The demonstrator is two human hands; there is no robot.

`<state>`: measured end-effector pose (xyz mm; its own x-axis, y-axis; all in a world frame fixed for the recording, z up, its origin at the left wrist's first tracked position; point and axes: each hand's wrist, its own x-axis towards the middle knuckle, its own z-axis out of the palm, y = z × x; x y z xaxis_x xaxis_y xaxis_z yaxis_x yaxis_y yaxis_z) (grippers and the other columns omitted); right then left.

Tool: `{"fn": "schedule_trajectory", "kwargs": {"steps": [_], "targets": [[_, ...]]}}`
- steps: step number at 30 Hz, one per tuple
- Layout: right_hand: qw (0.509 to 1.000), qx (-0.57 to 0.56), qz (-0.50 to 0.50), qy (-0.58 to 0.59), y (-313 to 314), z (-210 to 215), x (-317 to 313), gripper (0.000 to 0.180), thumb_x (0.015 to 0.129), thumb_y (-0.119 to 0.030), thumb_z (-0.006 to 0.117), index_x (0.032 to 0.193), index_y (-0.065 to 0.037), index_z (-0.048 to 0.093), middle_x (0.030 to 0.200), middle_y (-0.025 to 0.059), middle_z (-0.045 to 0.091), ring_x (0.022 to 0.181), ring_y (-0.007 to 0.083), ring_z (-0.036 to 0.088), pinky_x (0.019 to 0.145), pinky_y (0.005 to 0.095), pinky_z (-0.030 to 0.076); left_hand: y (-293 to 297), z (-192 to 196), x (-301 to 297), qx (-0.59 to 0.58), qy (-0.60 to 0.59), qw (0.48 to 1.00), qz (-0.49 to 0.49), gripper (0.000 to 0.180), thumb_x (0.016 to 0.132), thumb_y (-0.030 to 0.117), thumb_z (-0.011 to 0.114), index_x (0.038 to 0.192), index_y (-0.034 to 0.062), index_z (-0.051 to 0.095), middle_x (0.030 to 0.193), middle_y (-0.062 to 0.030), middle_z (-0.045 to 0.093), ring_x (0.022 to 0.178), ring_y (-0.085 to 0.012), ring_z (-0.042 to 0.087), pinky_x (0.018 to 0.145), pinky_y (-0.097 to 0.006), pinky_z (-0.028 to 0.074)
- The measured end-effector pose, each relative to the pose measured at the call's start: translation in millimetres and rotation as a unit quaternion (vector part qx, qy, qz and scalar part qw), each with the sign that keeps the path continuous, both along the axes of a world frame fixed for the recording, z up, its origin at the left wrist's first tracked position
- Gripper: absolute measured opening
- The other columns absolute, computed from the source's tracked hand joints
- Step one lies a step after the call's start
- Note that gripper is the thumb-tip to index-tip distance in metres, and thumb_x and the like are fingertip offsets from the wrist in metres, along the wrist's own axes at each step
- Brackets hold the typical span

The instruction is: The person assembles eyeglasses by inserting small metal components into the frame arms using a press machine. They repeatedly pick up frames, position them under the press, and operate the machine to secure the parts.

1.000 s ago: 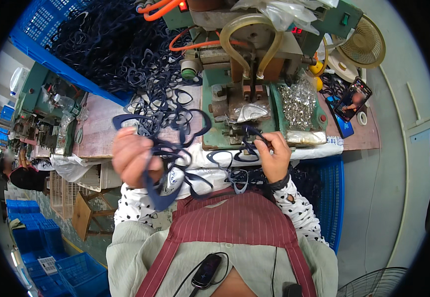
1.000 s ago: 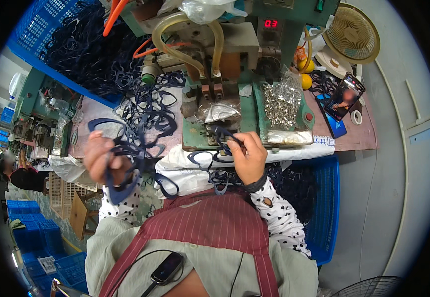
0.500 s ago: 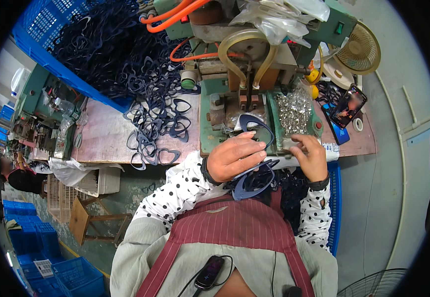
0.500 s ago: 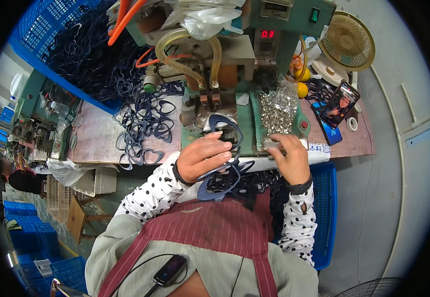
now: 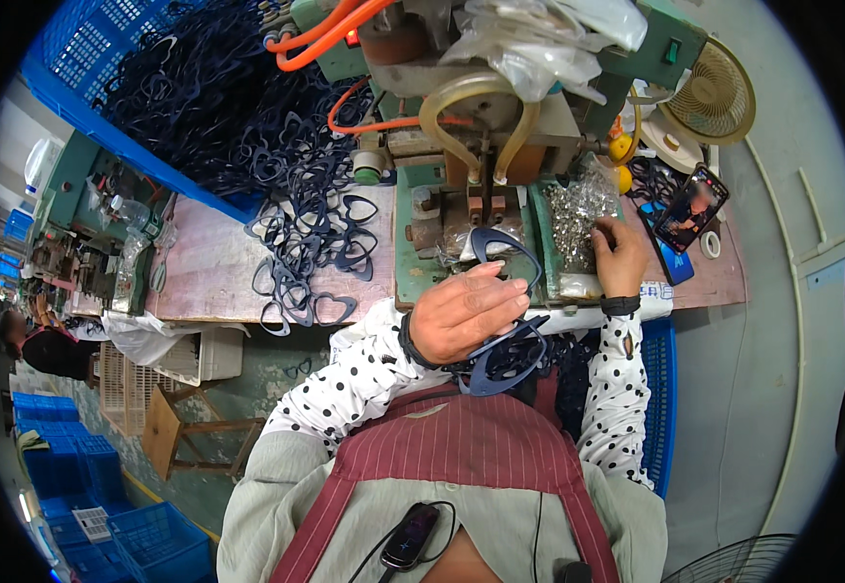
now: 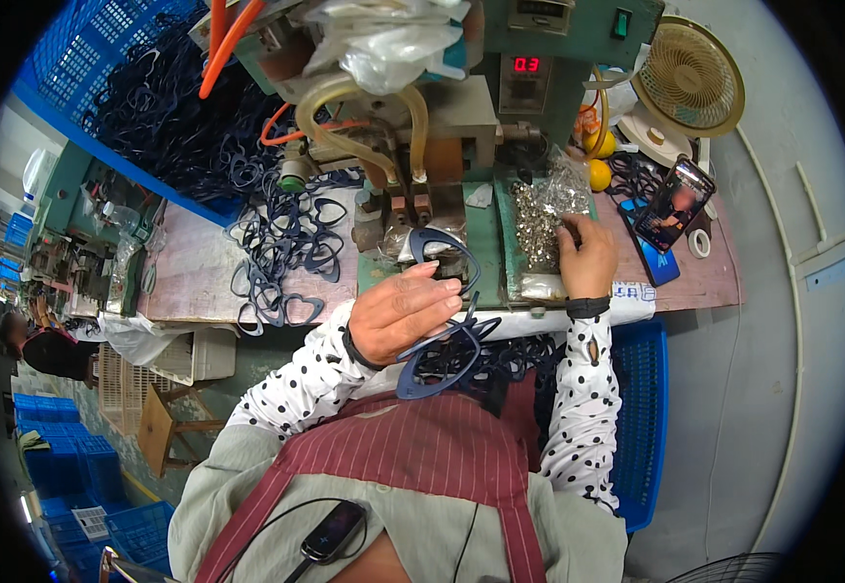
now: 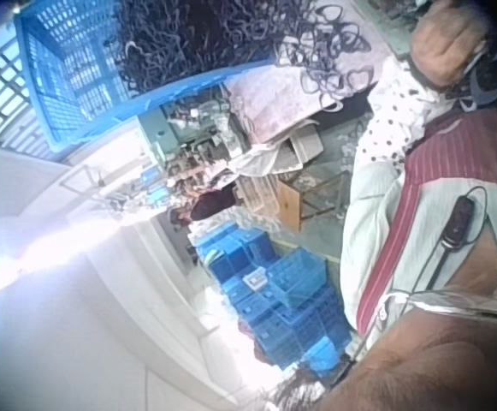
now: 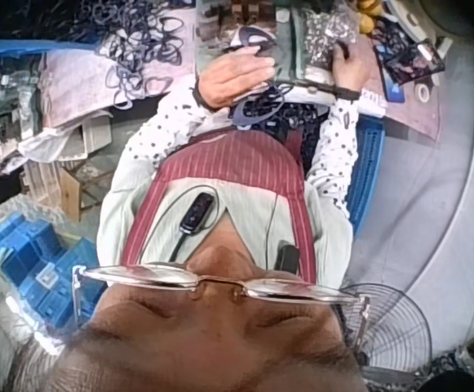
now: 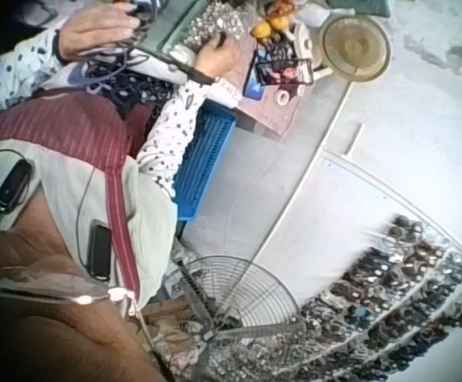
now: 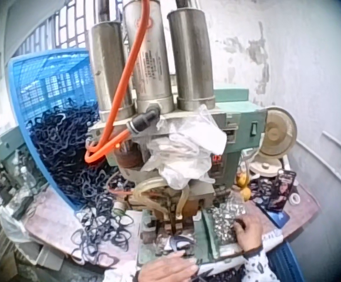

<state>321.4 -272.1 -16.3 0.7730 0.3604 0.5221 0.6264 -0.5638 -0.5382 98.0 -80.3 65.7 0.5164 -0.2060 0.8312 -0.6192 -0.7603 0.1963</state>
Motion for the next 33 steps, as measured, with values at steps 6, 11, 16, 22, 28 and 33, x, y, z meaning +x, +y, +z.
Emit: {"fn": "schedule_trajectory", "kwargs": {"steps": [6, 11, 16, 22, 28, 33], "targets": [[0.987, -0.120, -0.017, -0.101, 7, 2, -18, 0.016, 0.071, -0.021, 0.077, 0.081, -0.010, 0.070, 0.107, 0.0079, 0.063, 0.105, 0.0294, 0.055, 0.090, 0.0448, 0.037, -1, 2, -1, 0.002, -0.002, 1.000, -0.002, 0.034, 0.077, 0.005, 0.074, 0.109, -0.0023, 0.067, 0.109, -0.0167, 0.067, 0.093, -0.0279, 0.068, 0.090, -0.046, 0.054], [0.998, -0.019, -0.015, -0.060, 8, -3, -10, 0.011, 0.073, -0.020, 0.076, 0.077, -0.011, 0.071, 0.098, 0.0064, 0.067, 0.099, 0.0285, 0.057, 0.087, 0.0425, 0.039, 2, -4, -4, 0.011, 0.024, 1.000, -0.007, 0.036, 0.078, 0.004, 0.072, 0.113, 0.0010, 0.067, 0.115, -0.0156, 0.066, 0.101, -0.0287, 0.065, 0.098, -0.047, 0.047], [0.998, 0.063, -0.028, -0.015, 4, -7, -13, 0.008, 0.080, -0.018, 0.072, 0.086, -0.012, 0.070, 0.080, 0.0046, 0.066, 0.083, 0.0255, 0.059, 0.080, 0.0383, 0.042, -6, -50, -35, -0.203, 0.073, 0.956, 0.200, 0.028, 0.082, 0.007, 0.067, 0.110, 0.0030, 0.065, 0.110, -0.0136, 0.064, 0.100, -0.0306, 0.061, 0.091, -0.042, 0.047], [0.992, 0.118, -0.047, -0.018, 8, -10, -14, 0.010, 0.082, -0.017, 0.072, 0.090, -0.012, 0.068, 0.077, 0.0051, 0.065, 0.081, 0.0251, 0.060, 0.080, 0.0384, 0.042, -20, -63, -30, -0.265, 0.306, 0.914, -0.015, 0.049, 0.091, 0.036, 0.059, 0.127, 0.0029, 0.055, 0.126, -0.0168, 0.056, 0.114, -0.0330, 0.055, 0.098, -0.041, 0.039], [0.994, 0.093, -0.039, -0.051, 6, -9, -14, 0.008, 0.082, -0.014, 0.070, 0.089, -0.012, 0.069, 0.077, 0.0052, 0.065, 0.079, 0.0252, 0.060, 0.078, 0.0383, 0.043, -44, -64, -29, -0.097, 0.266, 0.959, 0.013, 0.077, 0.085, 0.033, 0.072, 0.145, 0.0062, 0.033, 0.131, -0.0173, 0.057, 0.115, -0.0337, 0.058, 0.096, -0.044, 0.043], [0.997, 0.058, -0.047, -0.030, 5, -2, -19, 0.008, 0.081, -0.010, 0.069, 0.088, -0.007, 0.070, 0.088, 0.0101, 0.068, 0.085, 0.0286, 0.062, 0.078, 0.0386, 0.047, -56, -86, -34, -0.225, 0.320, 0.920, 0.004, 0.032, 0.087, 0.016, 0.067, 0.114, 0.0014, 0.060, 0.097, -0.0188, 0.066, 0.091, -0.0352, 0.064, 0.078, -0.040, 0.050]]}}
